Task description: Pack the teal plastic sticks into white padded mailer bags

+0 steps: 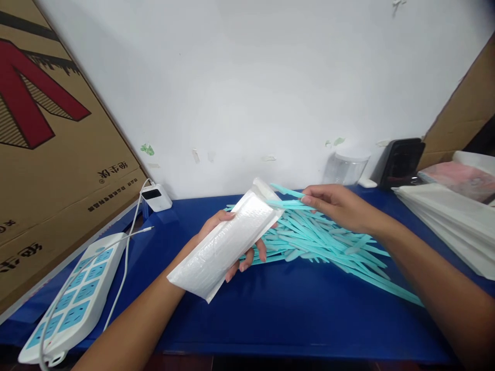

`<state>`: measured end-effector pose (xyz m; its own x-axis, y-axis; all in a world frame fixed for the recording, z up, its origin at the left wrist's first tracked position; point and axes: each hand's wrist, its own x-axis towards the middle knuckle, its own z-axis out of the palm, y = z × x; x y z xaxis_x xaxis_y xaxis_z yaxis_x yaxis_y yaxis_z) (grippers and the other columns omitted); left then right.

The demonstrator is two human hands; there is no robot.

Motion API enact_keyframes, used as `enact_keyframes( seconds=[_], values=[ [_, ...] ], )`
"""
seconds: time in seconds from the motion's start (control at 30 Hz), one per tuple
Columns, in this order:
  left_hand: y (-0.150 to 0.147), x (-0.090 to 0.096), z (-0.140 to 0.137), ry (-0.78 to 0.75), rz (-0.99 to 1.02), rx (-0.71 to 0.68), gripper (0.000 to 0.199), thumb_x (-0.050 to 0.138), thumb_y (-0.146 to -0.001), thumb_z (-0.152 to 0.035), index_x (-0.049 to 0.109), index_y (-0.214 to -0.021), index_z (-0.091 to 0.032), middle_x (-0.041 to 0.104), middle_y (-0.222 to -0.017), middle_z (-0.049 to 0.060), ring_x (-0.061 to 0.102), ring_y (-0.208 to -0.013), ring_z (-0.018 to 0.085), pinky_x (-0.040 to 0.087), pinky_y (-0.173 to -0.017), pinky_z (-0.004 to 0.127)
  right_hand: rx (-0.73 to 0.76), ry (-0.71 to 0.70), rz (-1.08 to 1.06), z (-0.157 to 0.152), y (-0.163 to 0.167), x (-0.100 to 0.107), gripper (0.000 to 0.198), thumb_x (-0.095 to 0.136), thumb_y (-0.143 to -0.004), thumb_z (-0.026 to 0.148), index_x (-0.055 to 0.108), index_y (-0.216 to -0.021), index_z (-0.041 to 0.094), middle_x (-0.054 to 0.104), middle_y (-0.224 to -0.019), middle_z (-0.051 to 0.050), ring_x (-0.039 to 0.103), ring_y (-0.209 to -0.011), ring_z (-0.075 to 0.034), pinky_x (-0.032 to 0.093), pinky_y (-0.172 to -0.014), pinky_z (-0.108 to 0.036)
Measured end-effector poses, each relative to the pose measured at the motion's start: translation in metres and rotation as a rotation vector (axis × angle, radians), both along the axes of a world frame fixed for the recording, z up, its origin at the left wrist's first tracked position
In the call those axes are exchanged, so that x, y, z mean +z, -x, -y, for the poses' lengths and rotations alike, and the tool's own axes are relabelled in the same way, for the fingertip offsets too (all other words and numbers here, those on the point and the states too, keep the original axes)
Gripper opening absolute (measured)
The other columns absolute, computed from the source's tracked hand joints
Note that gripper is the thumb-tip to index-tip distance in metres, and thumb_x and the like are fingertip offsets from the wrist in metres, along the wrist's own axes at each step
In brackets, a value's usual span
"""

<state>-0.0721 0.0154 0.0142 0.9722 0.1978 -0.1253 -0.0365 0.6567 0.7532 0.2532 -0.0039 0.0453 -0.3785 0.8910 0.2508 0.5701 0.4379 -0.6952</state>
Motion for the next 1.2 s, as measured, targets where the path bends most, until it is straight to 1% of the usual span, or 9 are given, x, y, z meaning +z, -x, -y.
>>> enact_keyframes(
  seconds=[0.2,0.37,0.5,0.67,0.77,0.9,1.03,1.1,1.2],
  values=[
    [0.000,-0.001,-0.001,0.009,-0.029,-0.049,0.093,0.052,-0.077,-0.066,0.036,-0.153,-0.015,0.066,-0.113,0.022,0.067,-0.077,0.030,0.059,-0.050,0.043,-0.015,-0.065,-0.020,0.007,0.009,0.004,0.051,0.053,-0.095,0.070,0.075,-0.095,0.024,0.074,-0.093,-0.005,0.064,-0.086,-0.024,0.047,-0.076,-0.033],
    [0.001,0.001,-0.003,0.025,0.011,-0.015,0.091,0.051,-0.077,-0.065,0.037,-0.151,-0.014,0.065,-0.112,0.022,0.065,-0.075,0.029,0.058,-0.050,0.042,-0.147,-0.156,-0.078,0.011,0.017,0.002,0.051,0.053,-0.095,0.070,0.075,-0.096,0.024,0.075,-0.095,-0.007,0.063,-0.085,-0.025,0.047,-0.072,-0.035],
    [-0.001,0.000,-0.003,0.022,0.025,-0.003,0.091,0.049,-0.077,-0.067,0.037,-0.151,-0.015,0.065,-0.113,0.022,0.065,-0.075,0.029,0.057,-0.047,0.041,-0.047,-0.144,-0.104,0.009,0.019,-0.001,0.044,0.058,-0.095,0.064,0.079,-0.100,0.026,0.076,-0.102,-0.008,0.066,-0.092,-0.026,0.049,-0.079,-0.037],
    [-0.002,-0.002,-0.001,0.005,0.002,-0.046,0.090,0.048,-0.078,-0.065,0.038,-0.151,-0.014,0.065,-0.113,0.023,0.065,-0.076,0.030,0.056,-0.046,0.039,0.039,-0.074,-0.077,0.006,0.014,-0.002,0.044,0.059,-0.095,0.065,0.082,-0.103,0.028,0.075,-0.103,-0.009,0.066,-0.090,-0.025,0.051,-0.076,-0.037],
    [-0.002,-0.004,-0.002,0.022,-0.021,-0.074,0.089,0.051,-0.079,-0.063,0.037,-0.152,-0.015,0.065,-0.115,0.023,0.066,-0.079,0.030,0.058,-0.049,0.040,0.044,-0.067,-0.056,0.008,0.014,0.001,0.043,0.060,-0.094,0.064,0.082,-0.098,0.027,0.074,-0.101,-0.009,0.066,-0.085,-0.023,0.050,-0.073,-0.036],
    [-0.004,-0.007,-0.002,0.048,-0.071,-0.095,0.088,0.052,-0.081,-0.063,0.038,-0.153,-0.014,0.065,-0.116,0.023,0.067,-0.079,0.030,0.059,-0.048,0.039,-0.016,-0.078,-0.068,0.014,0.020,0.005,0.037,0.064,-0.093,0.060,0.078,-0.099,0.027,0.075,-0.106,-0.008,0.067,-0.094,-0.025,0.049,-0.074,-0.035],
    [-0.007,-0.012,0.001,0.044,-0.094,-0.122,0.083,0.052,-0.080,-0.066,0.050,-0.141,-0.011,0.066,-0.116,0.024,0.067,-0.079,0.030,0.058,-0.045,0.037,0.041,-0.032,-0.090,0.021,0.029,0.005,0.033,0.065,-0.094,0.056,0.077,-0.094,0.025,0.076,-0.102,-0.007,0.069,-0.095,-0.025,0.051,-0.079,-0.036],
    [-0.008,-0.012,0.005,0.023,-0.080,-0.127,0.076,0.048,-0.083,-0.065,0.054,-0.134,-0.010,0.067,-0.115,0.024,0.068,-0.078,0.029,0.057,-0.044,0.034,0.092,-0.013,-0.117,0.025,0.035,0.004,0.032,0.064,-0.095,0.055,0.078,-0.096,0.026,0.077,-0.103,-0.007,0.069,-0.094,-0.024,0.052,-0.079,-0.035],
    [-0.011,-0.009,0.010,0.019,-0.049,-0.145,0.069,0.045,-0.087,-0.062,0.056,-0.130,-0.009,0.070,-0.107,0.022,0.067,-0.069,0.025,0.054,-0.043,0.030,0.129,0.018,-0.220,0.031,0.045,0.002,0.035,0.059,-0.098,0.054,0.079,-0.103,0.026,0.077,-0.106,-0.007,0.070,-0.094,-0.024,0.054,-0.077,-0.034]
  ],
)
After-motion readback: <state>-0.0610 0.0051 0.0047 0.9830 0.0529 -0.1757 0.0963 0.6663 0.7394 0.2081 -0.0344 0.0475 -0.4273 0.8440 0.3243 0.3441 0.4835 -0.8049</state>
